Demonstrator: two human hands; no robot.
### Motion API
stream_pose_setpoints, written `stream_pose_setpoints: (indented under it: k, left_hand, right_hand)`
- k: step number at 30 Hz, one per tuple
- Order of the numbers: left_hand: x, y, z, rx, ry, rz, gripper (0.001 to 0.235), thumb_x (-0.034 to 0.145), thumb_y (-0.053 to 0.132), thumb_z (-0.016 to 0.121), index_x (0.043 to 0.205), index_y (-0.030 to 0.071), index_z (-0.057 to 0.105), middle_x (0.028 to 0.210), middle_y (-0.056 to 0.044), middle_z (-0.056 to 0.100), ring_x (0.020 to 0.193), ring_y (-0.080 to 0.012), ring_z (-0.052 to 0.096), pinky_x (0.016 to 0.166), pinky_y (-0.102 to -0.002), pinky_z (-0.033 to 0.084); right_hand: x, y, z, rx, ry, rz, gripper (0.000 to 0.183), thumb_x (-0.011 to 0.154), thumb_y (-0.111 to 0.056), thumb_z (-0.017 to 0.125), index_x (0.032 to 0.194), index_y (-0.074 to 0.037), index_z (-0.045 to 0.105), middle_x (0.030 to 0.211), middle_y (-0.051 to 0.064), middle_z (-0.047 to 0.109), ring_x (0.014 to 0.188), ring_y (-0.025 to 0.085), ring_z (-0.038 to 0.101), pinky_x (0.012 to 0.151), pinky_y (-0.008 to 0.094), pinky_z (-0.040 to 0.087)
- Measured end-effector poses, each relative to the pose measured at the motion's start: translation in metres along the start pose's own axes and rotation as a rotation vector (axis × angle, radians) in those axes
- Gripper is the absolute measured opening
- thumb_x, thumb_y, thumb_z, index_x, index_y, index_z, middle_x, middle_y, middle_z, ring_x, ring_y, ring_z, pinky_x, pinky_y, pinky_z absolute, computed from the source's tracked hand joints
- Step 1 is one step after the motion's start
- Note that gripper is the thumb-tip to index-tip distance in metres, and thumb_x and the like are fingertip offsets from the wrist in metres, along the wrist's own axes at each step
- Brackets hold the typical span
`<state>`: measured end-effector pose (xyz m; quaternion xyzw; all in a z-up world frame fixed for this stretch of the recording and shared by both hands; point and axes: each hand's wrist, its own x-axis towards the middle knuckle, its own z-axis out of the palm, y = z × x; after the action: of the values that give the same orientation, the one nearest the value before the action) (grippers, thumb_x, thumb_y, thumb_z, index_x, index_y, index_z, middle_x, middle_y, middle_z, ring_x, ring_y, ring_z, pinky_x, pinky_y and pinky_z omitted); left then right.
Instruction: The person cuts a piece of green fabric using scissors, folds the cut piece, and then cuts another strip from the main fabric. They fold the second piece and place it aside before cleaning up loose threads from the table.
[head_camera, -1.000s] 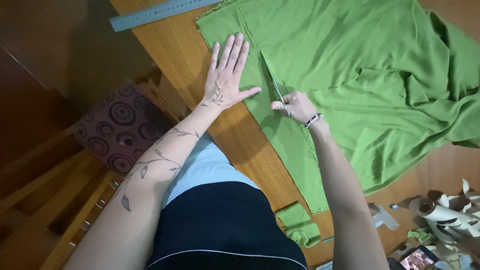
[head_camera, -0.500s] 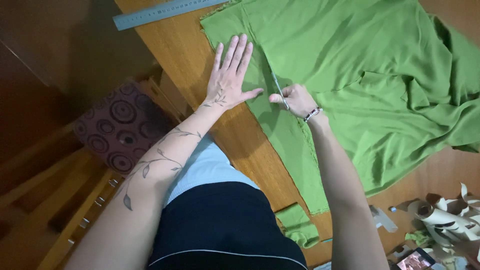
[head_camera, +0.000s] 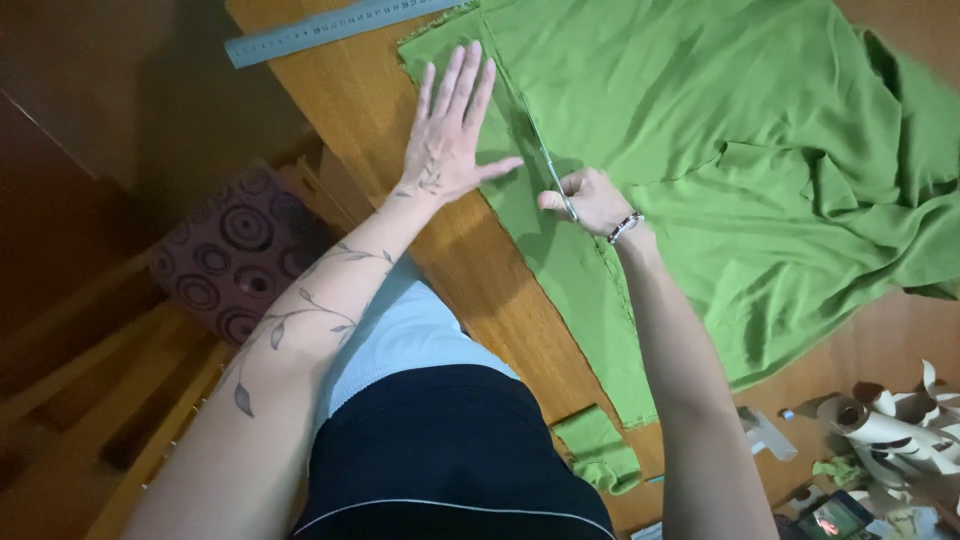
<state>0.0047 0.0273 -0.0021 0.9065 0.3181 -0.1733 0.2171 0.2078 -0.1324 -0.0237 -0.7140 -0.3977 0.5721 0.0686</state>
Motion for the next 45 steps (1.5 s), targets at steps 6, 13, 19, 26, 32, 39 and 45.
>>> stream_pose_setpoints:
  k: [6,13,19,26,32,39,45]
  left_hand:
    - [0.000,-0.016,-0.014,-0.001,0.041,0.020,0.115,0.101,0.088,0.047,0.163,0.003,0.001,0.168,-0.018,-0.004,0.158,-0.0331,-0.002,0.129,-0.052,-0.001]
    - [-0.001,-0.020,-0.012,-0.022,0.048,0.023,0.113,0.097,0.088,0.039,0.163,0.003,0.003,0.168,-0.017,-0.002,0.158,-0.0319,-0.001,0.128,-0.053,0.000]
    - [0.000,-0.023,-0.011,-0.015,0.060,0.035,0.115,0.097,0.090,0.041,0.163,0.004,0.003,0.168,-0.016,-0.002,0.158,-0.0318,0.000,0.128,-0.053,0.001]
    - [0.000,-0.023,-0.010,-0.029,0.038,0.022,0.116,0.099,0.088,0.051,0.164,0.005,0.002,0.169,-0.015,-0.004,0.158,-0.0306,-0.001,0.129,-0.052,0.000]
    - [0.000,-0.024,-0.009,-0.035,0.054,0.032,0.115,0.098,0.087,0.050,0.164,0.005,0.003,0.169,-0.015,-0.003,0.158,-0.0312,0.000,0.129,-0.053,0.001]
    - [0.000,-0.026,-0.007,-0.054,0.081,0.043,0.117,0.096,0.087,0.053,0.164,0.004,0.006,0.168,-0.015,0.000,0.158,-0.0315,0.001,0.128,-0.053,0.001]
    - [0.000,-0.027,-0.007,-0.037,0.062,0.043,0.115,0.099,0.087,0.053,0.164,0.005,0.003,0.169,-0.015,-0.002,0.159,-0.0314,0.001,0.129,-0.053,0.001]
  right_hand:
    - [0.010,-0.010,-0.001,-0.008,0.014,-0.001,0.076,0.059,-0.092,0.048,0.048,-0.017,0.040,0.045,-0.006,0.041,0.043,0.008,0.036,0.048,0.026,0.029]
    - [0.021,-0.018,-0.004,-0.051,0.039,0.002,0.076,0.063,-0.090,0.048,0.050,-0.015,0.048,0.047,-0.003,0.050,0.044,0.009,0.042,0.048,0.027,0.035]
    - [0.026,-0.013,-0.002,-0.045,0.056,-0.012,0.073,0.068,-0.083,0.055,0.049,-0.013,0.051,0.048,0.000,0.056,0.042,0.010,0.045,0.045,0.027,0.036]
    - [0.024,-0.012,-0.002,-0.042,0.059,-0.095,0.069,0.078,-0.073,0.059,0.048,-0.012,0.049,0.047,0.000,0.055,0.040,0.010,0.046,0.043,0.027,0.036]
    - [0.017,-0.030,-0.007,-0.013,0.003,-0.018,0.075,0.064,-0.089,0.051,0.047,-0.016,0.043,0.045,-0.005,0.044,0.043,0.008,0.037,0.048,0.025,0.032]
    - [0.028,-0.042,-0.008,-0.013,-0.005,0.002,0.076,0.058,-0.093,0.047,0.048,-0.018,0.042,0.045,-0.006,0.043,0.042,0.008,0.037,0.048,0.025,0.032]
    - [0.038,-0.037,-0.004,-0.030,0.044,-0.013,0.076,0.064,-0.090,0.049,0.050,-0.015,0.052,0.049,-0.002,0.057,0.042,0.009,0.048,0.049,0.025,0.041]
